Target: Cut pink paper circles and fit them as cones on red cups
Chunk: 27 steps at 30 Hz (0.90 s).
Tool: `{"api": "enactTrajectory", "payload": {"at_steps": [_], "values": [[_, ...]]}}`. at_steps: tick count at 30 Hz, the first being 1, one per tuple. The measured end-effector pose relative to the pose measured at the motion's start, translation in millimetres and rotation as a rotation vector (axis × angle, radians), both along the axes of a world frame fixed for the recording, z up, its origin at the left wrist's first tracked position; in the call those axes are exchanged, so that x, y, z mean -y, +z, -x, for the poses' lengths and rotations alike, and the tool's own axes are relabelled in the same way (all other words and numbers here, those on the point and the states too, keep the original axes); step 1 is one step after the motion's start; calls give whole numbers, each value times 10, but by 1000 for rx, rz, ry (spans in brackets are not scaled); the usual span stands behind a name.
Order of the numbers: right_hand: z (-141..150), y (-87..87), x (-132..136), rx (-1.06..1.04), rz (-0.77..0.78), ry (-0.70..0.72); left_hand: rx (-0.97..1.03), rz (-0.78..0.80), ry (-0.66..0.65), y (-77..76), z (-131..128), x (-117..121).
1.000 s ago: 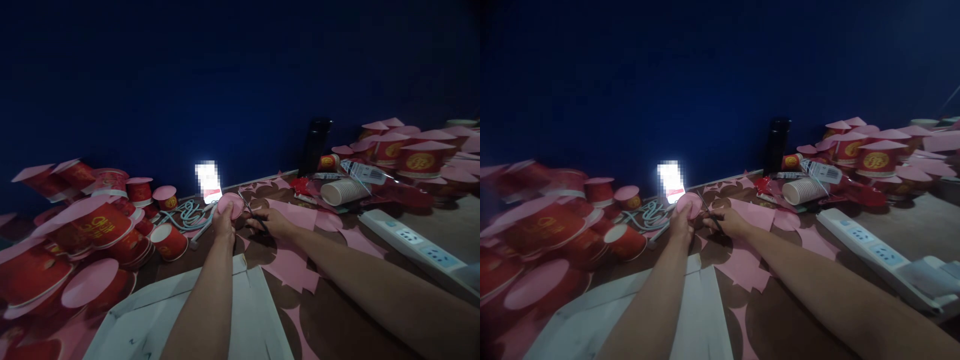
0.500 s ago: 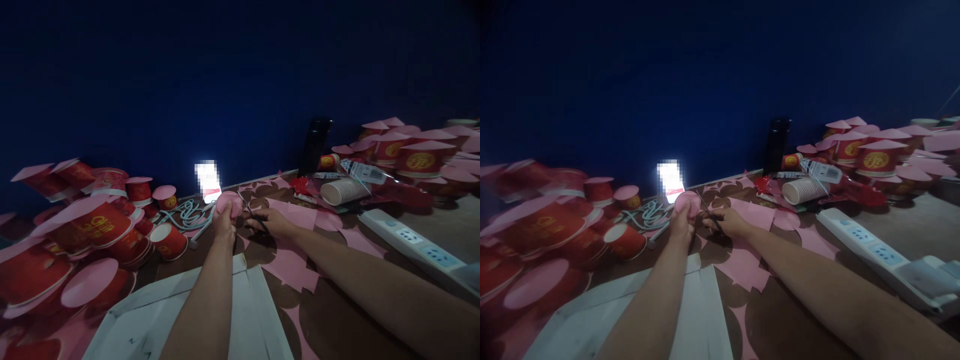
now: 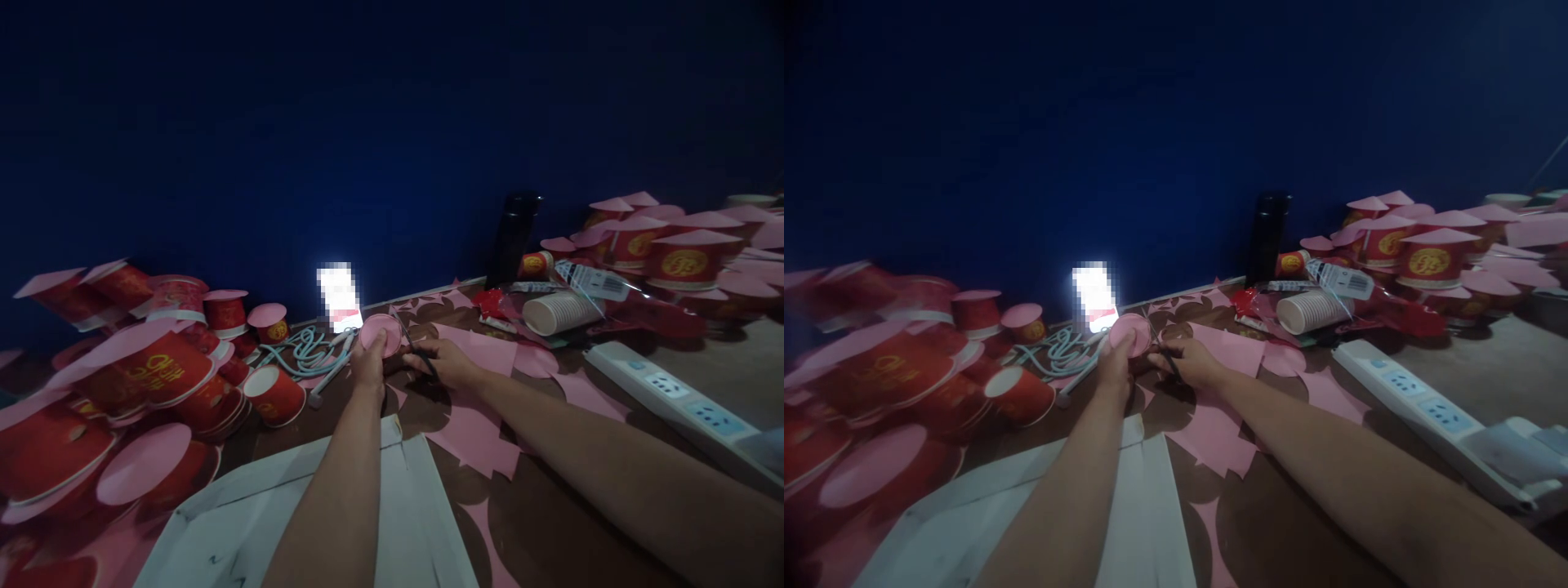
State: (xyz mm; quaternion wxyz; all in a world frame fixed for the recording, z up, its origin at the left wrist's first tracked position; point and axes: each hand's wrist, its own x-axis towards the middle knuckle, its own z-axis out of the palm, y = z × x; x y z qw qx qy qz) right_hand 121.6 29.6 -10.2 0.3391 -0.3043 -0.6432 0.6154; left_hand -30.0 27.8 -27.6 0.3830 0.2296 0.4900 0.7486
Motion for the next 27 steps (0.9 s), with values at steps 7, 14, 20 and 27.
{"api": "enactTrajectory", "payload": {"at_steps": [7,14,20,27], "values": [[8,-30,-15,13,5,-13,33,36,6,42,5,5],[1,3,1,26,-9,6,76,18,-29,83,-21,37],[3,-5,1,9,20,7,81,24,-33,84,-17,44],[1,-13,1,-12,17,13,76,-2,-55,73,-17,52]]}}
